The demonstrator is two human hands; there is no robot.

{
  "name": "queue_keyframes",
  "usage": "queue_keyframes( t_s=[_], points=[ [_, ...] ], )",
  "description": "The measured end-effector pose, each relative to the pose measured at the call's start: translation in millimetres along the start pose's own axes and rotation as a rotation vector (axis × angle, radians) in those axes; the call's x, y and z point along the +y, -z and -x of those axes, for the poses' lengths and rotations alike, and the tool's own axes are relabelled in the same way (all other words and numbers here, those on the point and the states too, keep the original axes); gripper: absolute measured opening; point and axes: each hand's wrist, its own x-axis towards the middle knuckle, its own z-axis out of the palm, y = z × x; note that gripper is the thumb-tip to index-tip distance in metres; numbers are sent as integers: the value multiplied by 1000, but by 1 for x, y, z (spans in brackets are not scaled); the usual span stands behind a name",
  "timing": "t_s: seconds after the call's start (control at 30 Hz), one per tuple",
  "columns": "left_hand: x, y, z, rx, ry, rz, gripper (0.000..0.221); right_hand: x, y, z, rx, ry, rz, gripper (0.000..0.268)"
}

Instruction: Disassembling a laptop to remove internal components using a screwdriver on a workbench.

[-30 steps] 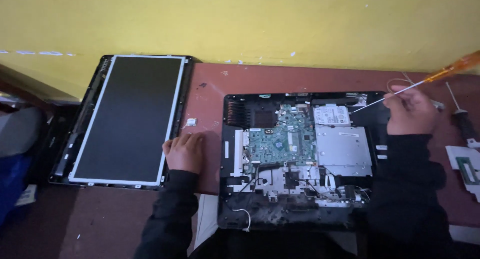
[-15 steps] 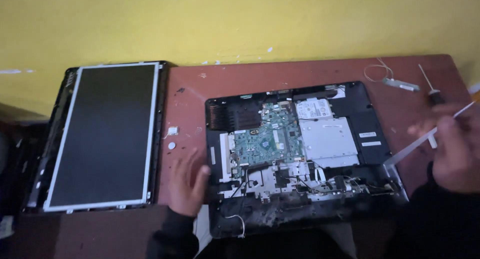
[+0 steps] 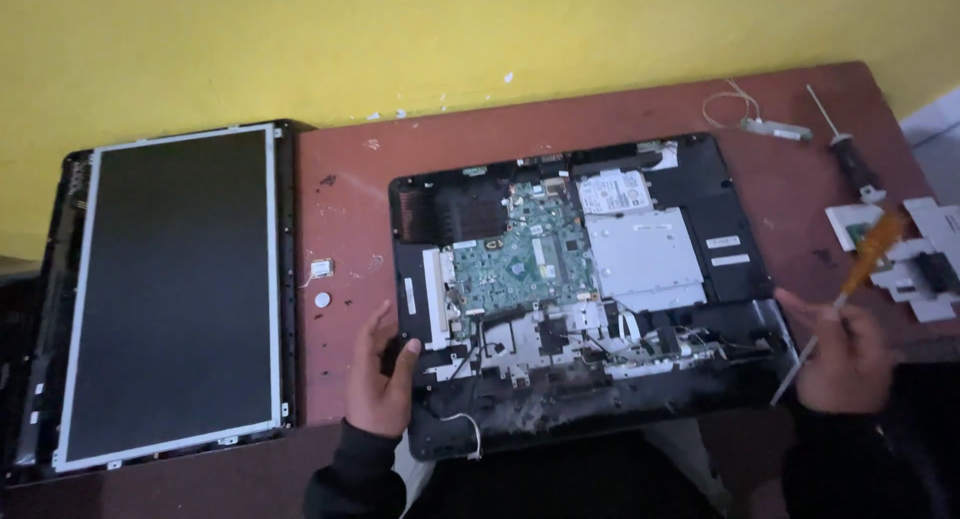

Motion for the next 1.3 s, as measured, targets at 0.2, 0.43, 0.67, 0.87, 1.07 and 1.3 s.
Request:
queue_keyframes(
  t_s=[0.2,0.43,0.67,0.87,1.07,1.3],
  points=[
    [-8,4,-3,75,40,44,58,19,-24,-11,1,131,-264,25],
    [-13,8,0,53,12,30,53,16,-11,-14,259,-368,-536,11],
    [-20,13,7,-32,23,128,56,72,32,-4,-356,-251,-1100,18],
    [-38,12,6,-68,-88,78,52,64,7,13,-257,-279,-1089,19],
    [-29,19,10,-106,-56,-12,59,49,-26,-6,-170,-152,-1155,31],
    [-49,8,8,-33,-123,83,45,24,-30,-36,-125,-285,-839,37]
  ],
)
